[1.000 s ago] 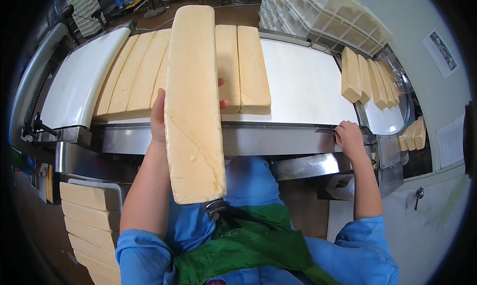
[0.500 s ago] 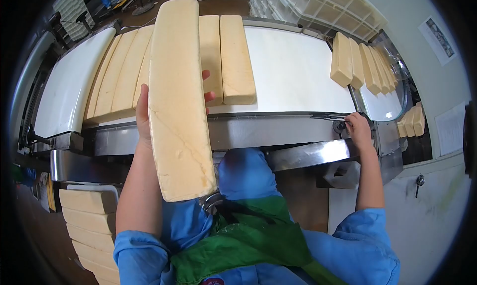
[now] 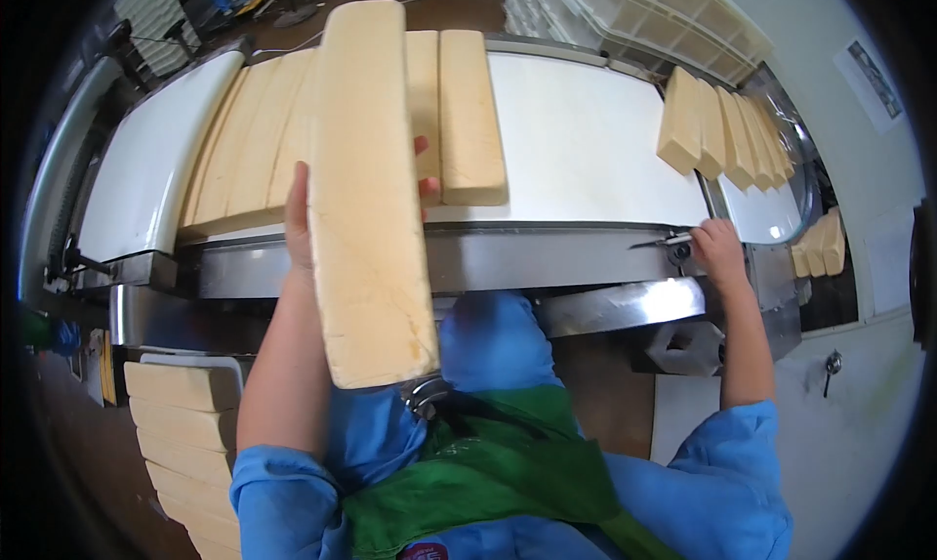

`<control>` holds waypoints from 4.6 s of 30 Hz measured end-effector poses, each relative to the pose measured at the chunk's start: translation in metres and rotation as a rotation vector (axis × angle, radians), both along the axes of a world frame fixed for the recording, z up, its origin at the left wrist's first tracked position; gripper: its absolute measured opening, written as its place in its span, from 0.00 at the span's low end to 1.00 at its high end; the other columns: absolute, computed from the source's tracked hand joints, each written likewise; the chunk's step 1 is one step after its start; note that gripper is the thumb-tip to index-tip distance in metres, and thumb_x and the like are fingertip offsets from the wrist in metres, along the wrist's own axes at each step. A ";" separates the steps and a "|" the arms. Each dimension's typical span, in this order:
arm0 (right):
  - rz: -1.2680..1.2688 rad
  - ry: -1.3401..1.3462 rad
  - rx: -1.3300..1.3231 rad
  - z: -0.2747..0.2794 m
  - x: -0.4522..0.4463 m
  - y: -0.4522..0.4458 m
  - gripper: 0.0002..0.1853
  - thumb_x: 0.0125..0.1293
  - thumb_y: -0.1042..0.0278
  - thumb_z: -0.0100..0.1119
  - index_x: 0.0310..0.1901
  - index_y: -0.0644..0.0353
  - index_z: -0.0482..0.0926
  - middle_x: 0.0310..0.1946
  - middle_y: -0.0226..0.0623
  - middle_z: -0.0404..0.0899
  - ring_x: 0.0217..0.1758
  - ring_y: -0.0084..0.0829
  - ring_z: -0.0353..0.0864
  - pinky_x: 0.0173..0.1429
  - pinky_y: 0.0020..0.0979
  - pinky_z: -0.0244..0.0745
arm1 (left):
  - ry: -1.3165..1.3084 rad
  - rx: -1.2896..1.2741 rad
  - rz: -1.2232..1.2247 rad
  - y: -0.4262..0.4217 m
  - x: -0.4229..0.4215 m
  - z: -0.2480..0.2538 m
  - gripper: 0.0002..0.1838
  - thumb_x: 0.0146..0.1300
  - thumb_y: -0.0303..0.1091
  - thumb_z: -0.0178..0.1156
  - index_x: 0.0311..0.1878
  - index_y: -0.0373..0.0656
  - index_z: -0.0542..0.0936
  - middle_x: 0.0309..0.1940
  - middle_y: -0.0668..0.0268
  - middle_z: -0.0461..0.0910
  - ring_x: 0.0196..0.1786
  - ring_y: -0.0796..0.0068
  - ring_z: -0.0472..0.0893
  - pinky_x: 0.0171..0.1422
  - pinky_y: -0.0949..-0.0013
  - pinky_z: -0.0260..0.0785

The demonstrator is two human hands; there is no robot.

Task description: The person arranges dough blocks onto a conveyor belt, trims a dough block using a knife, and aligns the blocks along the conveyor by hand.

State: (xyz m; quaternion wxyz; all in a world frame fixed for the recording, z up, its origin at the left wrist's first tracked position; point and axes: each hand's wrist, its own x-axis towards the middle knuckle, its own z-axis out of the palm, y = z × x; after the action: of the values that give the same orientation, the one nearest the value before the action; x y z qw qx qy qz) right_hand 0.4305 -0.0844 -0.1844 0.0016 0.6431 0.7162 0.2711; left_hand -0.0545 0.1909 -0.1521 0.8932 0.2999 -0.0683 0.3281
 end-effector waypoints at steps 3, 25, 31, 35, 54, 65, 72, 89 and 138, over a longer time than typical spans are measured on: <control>0.056 0.082 0.176 0.006 -0.004 -0.002 0.10 0.51 0.79 0.63 0.35 0.61 0.75 0.36 0.40 0.75 0.39 0.41 0.77 0.44 0.35 0.74 | -0.046 -0.022 -0.031 0.001 0.000 -0.001 0.51 0.60 0.72 0.47 0.77 0.46 0.51 0.71 0.44 0.58 0.62 0.39 0.72 0.57 0.51 0.79; 0.226 1.428 0.396 0.073 -0.280 0.271 0.13 0.71 0.62 0.61 0.44 0.66 0.79 0.33 0.31 0.81 0.35 0.19 0.77 0.42 0.23 0.73 | -0.069 -0.047 -0.114 -0.004 -0.001 0.000 0.57 0.54 0.77 0.54 0.77 0.47 0.52 0.71 0.47 0.59 0.58 0.44 0.76 0.55 0.49 0.78; 0.252 1.463 0.516 0.070 -0.286 0.270 0.18 0.66 0.52 0.65 0.37 0.62 0.82 0.29 0.34 0.84 0.33 0.25 0.82 0.39 0.26 0.74 | -0.073 -0.003 -0.101 -0.005 0.000 -0.001 0.57 0.53 0.76 0.56 0.76 0.45 0.54 0.69 0.48 0.62 0.56 0.46 0.77 0.52 0.50 0.79; 0.249 1.515 0.518 0.070 -0.294 0.250 0.16 0.66 0.55 0.66 0.38 0.64 0.81 0.31 0.33 0.84 0.34 0.22 0.81 0.41 0.24 0.74 | 0.043 0.047 -0.009 -0.012 -0.002 0.004 0.54 0.52 0.75 0.57 0.72 0.42 0.62 0.59 0.51 0.75 0.52 0.51 0.82 0.48 0.57 0.83; 0.272 1.620 0.356 0.027 -0.318 0.169 0.12 0.66 0.64 0.68 0.38 0.66 0.80 0.27 0.34 0.83 0.31 0.19 0.78 0.38 0.23 0.73 | 0.093 -0.131 0.077 -0.008 -0.001 0.000 0.55 0.58 0.76 0.48 0.75 0.39 0.55 0.68 0.45 0.63 0.51 0.52 0.81 0.44 0.56 0.84; 0.134 1.517 0.435 0.042 -0.298 0.213 0.14 0.66 0.62 0.66 0.38 0.67 0.81 0.32 0.38 0.85 0.36 0.24 0.82 0.43 0.26 0.75 | 0.177 -0.043 0.082 -0.006 0.007 -0.006 0.54 0.58 0.77 0.46 0.74 0.39 0.57 0.68 0.44 0.64 0.45 0.53 0.83 0.39 0.60 0.84; 0.238 1.699 0.321 0.012 -0.322 0.167 0.09 0.65 0.68 0.67 0.38 0.65 0.80 0.29 0.32 0.82 0.32 0.17 0.77 0.38 0.22 0.72 | 0.150 -0.155 0.145 0.009 0.005 -0.004 0.53 0.61 0.75 0.44 0.74 0.37 0.57 0.67 0.43 0.64 0.43 0.55 0.84 0.39 0.60 0.84; 0.256 1.618 0.187 -0.027 -0.329 0.090 0.09 0.59 0.77 0.69 0.40 0.66 0.81 0.28 0.35 0.79 0.28 0.20 0.76 0.35 0.21 0.71 | 0.062 -0.101 0.268 0.039 -0.009 -0.005 0.49 0.63 0.72 0.46 0.73 0.38 0.60 0.65 0.48 0.68 0.55 0.54 0.79 0.57 0.56 0.78; 0.186 1.727 -0.188 -0.024 -0.241 0.298 0.38 0.53 0.60 0.75 0.63 0.70 0.71 0.52 0.50 0.81 0.52 0.37 0.82 0.56 0.32 0.76 | 1.163 1.567 0.927 0.024 0.018 -0.006 0.27 0.47 0.33 0.74 0.53 0.39 0.79 0.55 0.54 0.77 0.60 0.53 0.75 0.66 0.58 0.67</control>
State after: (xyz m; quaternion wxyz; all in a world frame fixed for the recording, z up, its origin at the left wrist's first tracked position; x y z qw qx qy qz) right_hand 0.1893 0.2141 -0.2080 -0.5110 0.5596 0.5359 -0.3722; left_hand -0.0369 0.2148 -0.1578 0.1372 0.8945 0.2953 0.3065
